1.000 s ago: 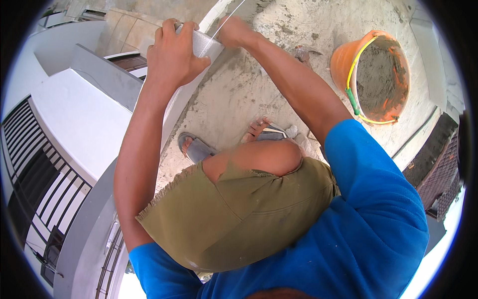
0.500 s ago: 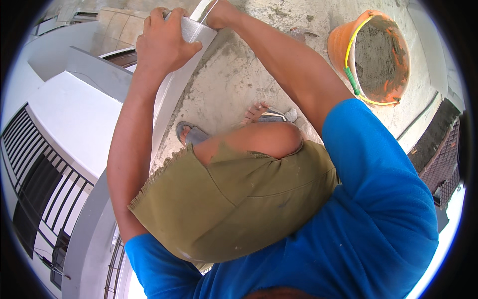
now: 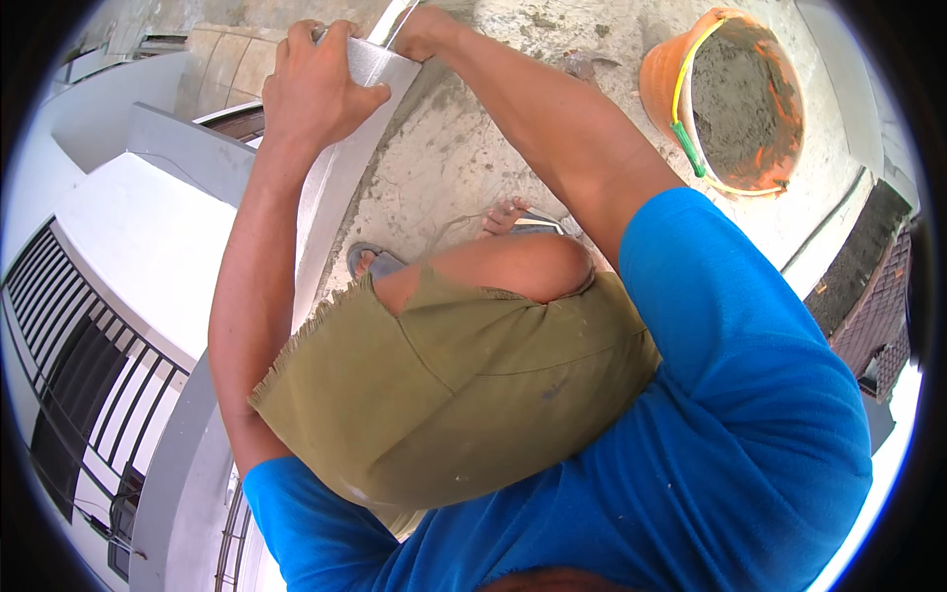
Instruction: The person places white rectangular tiles onto a concrete ledge, applies cement mortar from a bucket using a trowel, and taps the tiles with a hammer to secure them. The person repeatedly scoops mortar, spreads it, and adjusts tiles along the ledge.
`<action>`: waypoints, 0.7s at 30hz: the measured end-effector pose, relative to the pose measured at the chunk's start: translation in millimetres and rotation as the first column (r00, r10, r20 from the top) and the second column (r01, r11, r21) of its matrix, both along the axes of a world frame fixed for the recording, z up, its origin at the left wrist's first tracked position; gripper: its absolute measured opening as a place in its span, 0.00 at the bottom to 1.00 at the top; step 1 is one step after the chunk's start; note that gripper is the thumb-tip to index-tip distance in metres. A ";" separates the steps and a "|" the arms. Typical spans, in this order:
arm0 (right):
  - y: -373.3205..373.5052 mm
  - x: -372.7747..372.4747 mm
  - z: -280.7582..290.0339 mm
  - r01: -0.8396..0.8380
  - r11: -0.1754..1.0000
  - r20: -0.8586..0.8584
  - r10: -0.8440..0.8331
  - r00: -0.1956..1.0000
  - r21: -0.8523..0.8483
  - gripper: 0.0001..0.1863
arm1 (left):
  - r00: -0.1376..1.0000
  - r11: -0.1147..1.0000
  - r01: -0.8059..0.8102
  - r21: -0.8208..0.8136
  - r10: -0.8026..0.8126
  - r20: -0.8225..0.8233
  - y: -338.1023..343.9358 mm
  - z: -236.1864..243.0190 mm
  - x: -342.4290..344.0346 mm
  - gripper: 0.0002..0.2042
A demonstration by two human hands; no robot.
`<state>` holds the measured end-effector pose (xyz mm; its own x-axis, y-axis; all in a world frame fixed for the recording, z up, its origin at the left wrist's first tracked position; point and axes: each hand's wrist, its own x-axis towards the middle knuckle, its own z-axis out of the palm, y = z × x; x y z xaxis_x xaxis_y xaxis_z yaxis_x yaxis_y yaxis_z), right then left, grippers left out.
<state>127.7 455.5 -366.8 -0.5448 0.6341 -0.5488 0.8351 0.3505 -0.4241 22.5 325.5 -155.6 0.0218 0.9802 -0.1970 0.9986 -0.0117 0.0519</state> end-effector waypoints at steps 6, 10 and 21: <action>5.7 12.7 5.2 -0.235 0.972 0.099 0.234 0.967 -0.004 0.13 | 1.000 1.000 -0.001 -0.013 0.001 0.006 -3.7 3.1 5.2 0.37; -19.4 16.1 24.3 0.147 0.989 -0.085 -0.144 0.986 0.032 0.13 | 1.000 1.000 -0.019 -0.001 0.019 0.013 -3.0 0.8 1.6 0.37; -1.8 3.9 -10.4 -0.056 0.998 0.043 0.056 0.998 0.009 0.16 | 1.000 1.000 -0.012 0.015 0.012 0.018 -2.4 5.7 2.5 0.36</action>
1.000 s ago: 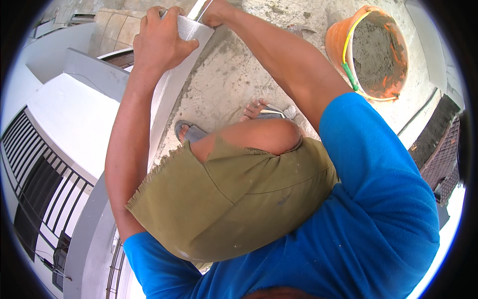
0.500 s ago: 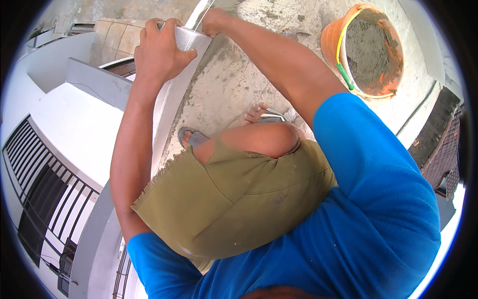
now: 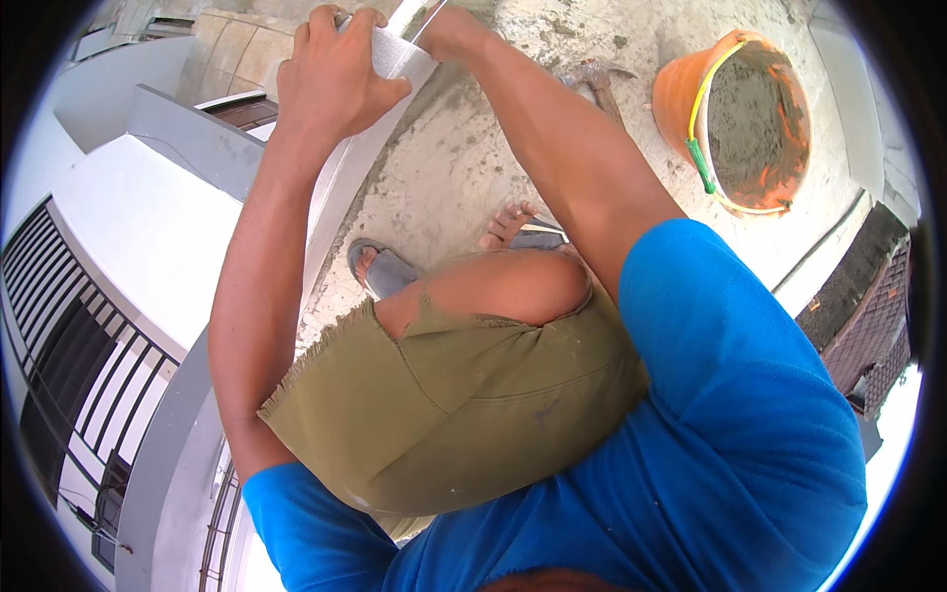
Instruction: The person places white rectangular tiles onto a concrete ledge, applies cement mortar from a bucket using a trowel, and taps the tiles with a hammer to secure them. The person repeatedly scoops mortar, spreads it, and adjusts tiles along the ledge.
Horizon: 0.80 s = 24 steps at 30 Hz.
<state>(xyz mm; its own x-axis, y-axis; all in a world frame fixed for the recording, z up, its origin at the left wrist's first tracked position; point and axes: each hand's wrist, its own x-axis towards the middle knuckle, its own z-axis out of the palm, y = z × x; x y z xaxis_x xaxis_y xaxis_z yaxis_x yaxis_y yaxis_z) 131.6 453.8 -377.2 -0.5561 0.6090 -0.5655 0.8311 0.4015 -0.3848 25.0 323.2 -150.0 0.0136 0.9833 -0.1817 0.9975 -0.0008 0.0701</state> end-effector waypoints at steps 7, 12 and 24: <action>-11.7 10.2 -15.6 0.078 0.995 -0.154 -0.068 0.986 0.057 0.17 | 0.998 0.999 -0.018 -0.030 0.016 -0.060 -4.0 1.9 1.3 0.37; -8.1 10.6 -18.1 0.135 0.989 -0.237 -0.145 0.960 -0.061 0.16 | 0.999 0.999 -0.016 -0.032 0.015 -0.045 -3.6 0.0 -1.7 0.37; -34.5 55.7 65.7 0.339 0.933 -0.335 -0.359 0.871 -0.116 0.15 | 0.999 1.000 -0.030 0.010 0.030 -0.036 -8.9 -9.2 -2.3 0.37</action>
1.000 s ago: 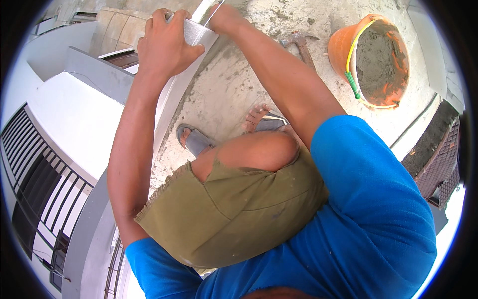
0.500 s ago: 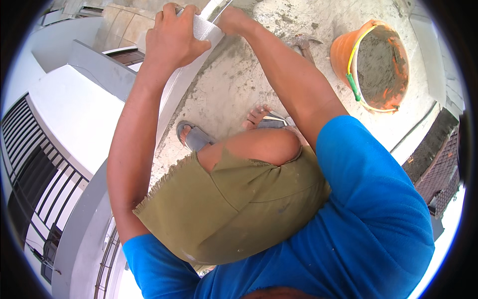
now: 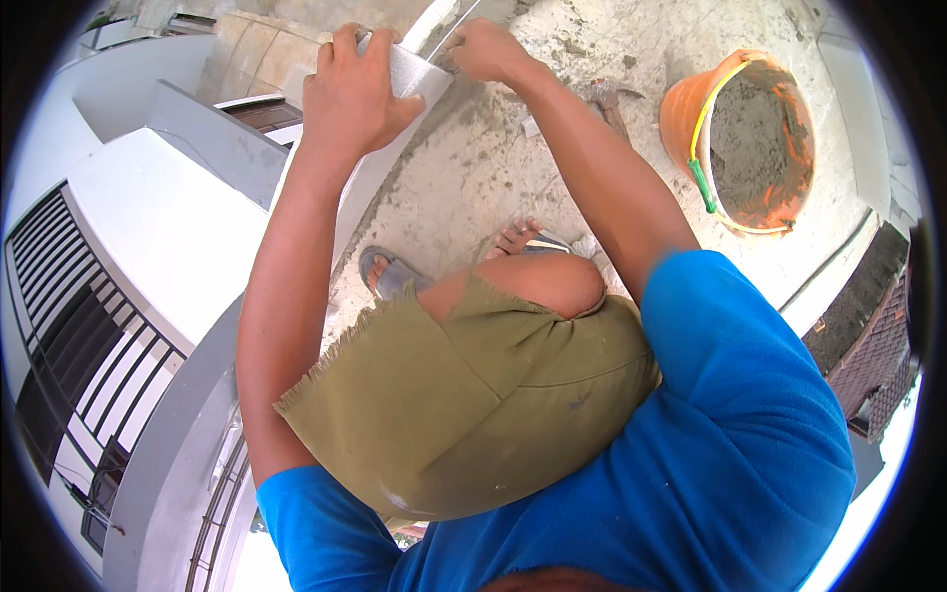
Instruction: The person places white rectangular tiles onto a concrete ledge, applies cement mortar from a bucket using a trowel, and taps the tiles with a hammer to secure them. The person repeatedly scoops mortar, spreads it, and adjusts tiles along the ledge.
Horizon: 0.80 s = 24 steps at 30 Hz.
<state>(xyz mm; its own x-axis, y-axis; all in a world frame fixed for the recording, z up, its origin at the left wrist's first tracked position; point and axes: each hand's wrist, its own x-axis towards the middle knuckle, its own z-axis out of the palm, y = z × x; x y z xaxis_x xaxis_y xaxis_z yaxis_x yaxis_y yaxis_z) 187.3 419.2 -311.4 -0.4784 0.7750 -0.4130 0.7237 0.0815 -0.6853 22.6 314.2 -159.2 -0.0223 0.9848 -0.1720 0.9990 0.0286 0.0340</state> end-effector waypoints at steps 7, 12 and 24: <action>-36.0 109.1 12.1 0.166 0.984 -0.016 -0.165 0.986 0.065 0.13 | 1.000 1.000 -0.006 -0.010 0.006 0.015 4.7 -1.0 4.5 0.36; -87.1 165.5 -7.0 0.012 0.962 0.071 -0.032 0.997 0.272 0.16 | 1.000 1.000 -0.002 -0.013 0.002 -0.005 2.4 0.1 1.9 0.38; -123.0 156.7 -24.0 -0.011 0.961 -0.009 0.014 1.000 0.275 0.21 | 1.000 0.998 -0.014 -0.067 0.015 0.019 5.3 2.6 2.3 0.40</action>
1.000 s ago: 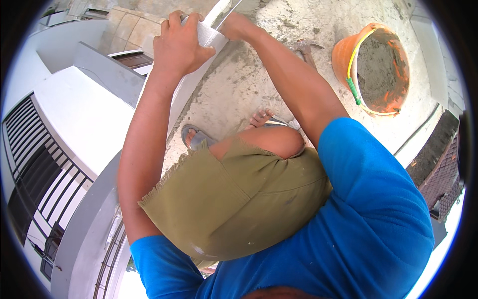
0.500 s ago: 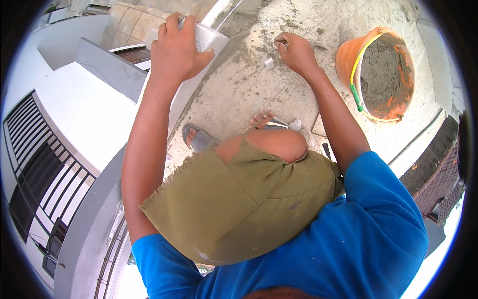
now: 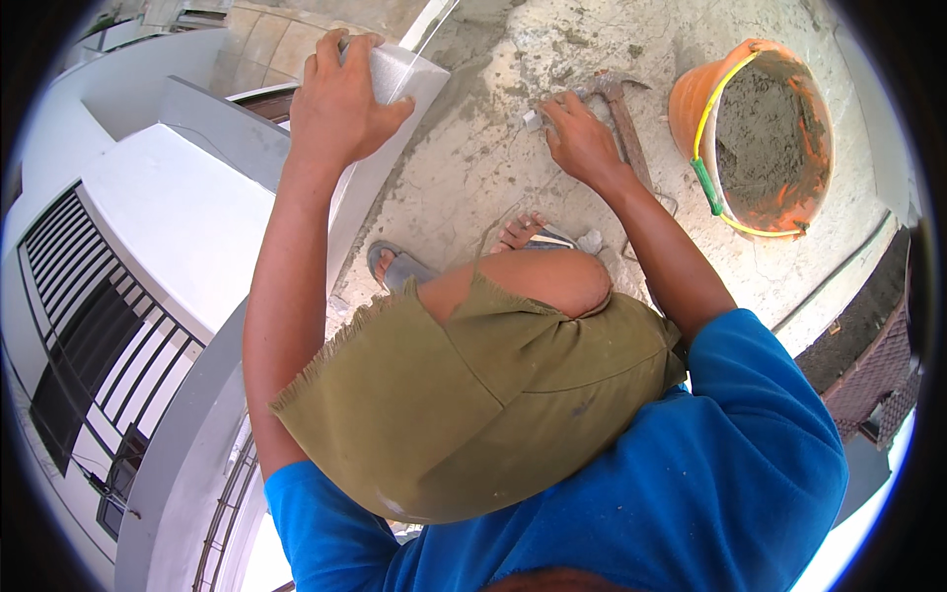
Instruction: The person places white rectangular tiles onto a concrete ledge, applies cement mortar from a bucket using a trowel, and taps the tiles with a hammer to secure them. The person repeatedly scoops mortar, spreads it, and adjusts tiles along the ledge.
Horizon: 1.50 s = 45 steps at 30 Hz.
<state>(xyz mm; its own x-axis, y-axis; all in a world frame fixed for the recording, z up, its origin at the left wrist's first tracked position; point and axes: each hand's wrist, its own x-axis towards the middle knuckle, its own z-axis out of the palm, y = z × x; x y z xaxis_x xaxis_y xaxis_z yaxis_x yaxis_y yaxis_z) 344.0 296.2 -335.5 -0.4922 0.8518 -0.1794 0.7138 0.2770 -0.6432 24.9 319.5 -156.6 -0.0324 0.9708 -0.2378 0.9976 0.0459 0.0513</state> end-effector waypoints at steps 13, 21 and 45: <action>-12.8 46.3 8.8 0.102 0.993 0.036 -0.100 0.994 -0.062 0.11 | 0.892 0.975 -0.222 -0.013 0.209 0.401 -19.2 26.1 -44.1 0.40; -4.3 80.0 3.7 0.211 0.939 0.159 -0.260 0.953 0.272 0.18 | 0.937 0.927 -0.346 -0.146 0.349 -0.011 -112.9 44.0 -101.1 0.35; 18.6 -38.3 -13.8 -0.096 0.992 0.043 0.100 0.994 -0.078 0.22 | 0.915 0.912 -0.386 -0.142 0.358 -0.184 -206.0 68.7 -104.2 0.36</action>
<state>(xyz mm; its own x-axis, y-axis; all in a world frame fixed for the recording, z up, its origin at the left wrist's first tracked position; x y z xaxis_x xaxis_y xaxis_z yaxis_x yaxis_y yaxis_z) 305.7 314.8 -349.3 -0.5621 0.7831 -0.2662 0.7156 0.2990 -0.6313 -79.3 113.5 -87.9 -0.4320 0.8256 -0.3630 0.9013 0.4098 -0.1406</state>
